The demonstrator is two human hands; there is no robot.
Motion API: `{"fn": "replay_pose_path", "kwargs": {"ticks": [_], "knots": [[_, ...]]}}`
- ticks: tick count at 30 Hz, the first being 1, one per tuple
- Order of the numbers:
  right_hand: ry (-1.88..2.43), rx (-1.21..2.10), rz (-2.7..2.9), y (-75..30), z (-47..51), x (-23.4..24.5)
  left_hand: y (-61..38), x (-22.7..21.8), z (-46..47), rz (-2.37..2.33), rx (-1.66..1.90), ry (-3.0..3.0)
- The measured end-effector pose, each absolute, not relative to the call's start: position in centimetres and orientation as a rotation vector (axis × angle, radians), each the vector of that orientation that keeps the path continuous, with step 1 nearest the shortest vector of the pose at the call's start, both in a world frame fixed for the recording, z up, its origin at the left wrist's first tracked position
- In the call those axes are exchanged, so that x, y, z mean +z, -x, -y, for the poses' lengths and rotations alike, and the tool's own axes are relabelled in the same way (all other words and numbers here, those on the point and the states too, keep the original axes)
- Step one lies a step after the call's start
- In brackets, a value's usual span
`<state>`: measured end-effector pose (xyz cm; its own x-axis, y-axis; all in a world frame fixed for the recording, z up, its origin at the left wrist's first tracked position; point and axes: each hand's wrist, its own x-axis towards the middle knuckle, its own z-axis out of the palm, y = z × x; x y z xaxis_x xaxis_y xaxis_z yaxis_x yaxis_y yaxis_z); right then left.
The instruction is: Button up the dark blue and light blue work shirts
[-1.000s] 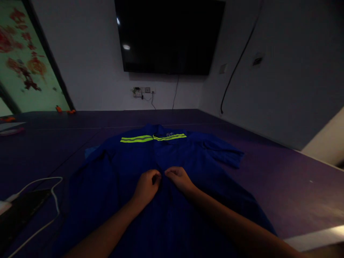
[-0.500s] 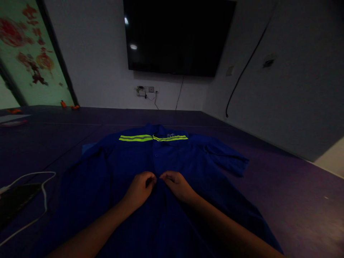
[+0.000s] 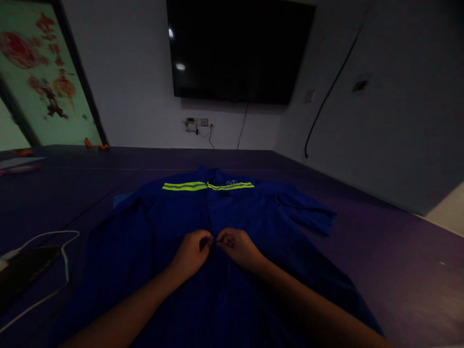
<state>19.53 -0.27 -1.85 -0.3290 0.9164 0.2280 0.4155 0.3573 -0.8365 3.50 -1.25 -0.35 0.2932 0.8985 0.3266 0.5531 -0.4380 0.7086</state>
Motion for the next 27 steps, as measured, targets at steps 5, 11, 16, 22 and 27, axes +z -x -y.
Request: {"fn": "replay_pose_path", "kwargs": {"ticks": [5, 11, 16, 22, 27], "knots": [[1.237, 0.785, 1.96, -19.6, 0.3, -1.7, -3.4, -0.5, 1.1, -1.253, 0.995, -2.085], [1.426, 0.527, 2.113, -19.7, 0.5, -1.1, -3.3, -0.6, 1.1, -1.259, 0.979, -2.044], [1.466, 0.488, 2.137, -19.6, 0.8, -0.7, -3.4, -0.4, 1.4, -1.268, 1.035, -2.005], [1.474, 0.454, 2.174, -19.5, 0.8, -0.8, -3.5, -0.4, 1.6, -1.264, 1.056, -1.987], [1.468, 0.446, 2.201, -19.6, 0.9, -0.7, -3.3, -0.1, 1.6, -1.279, 1.115, -1.981]]}}
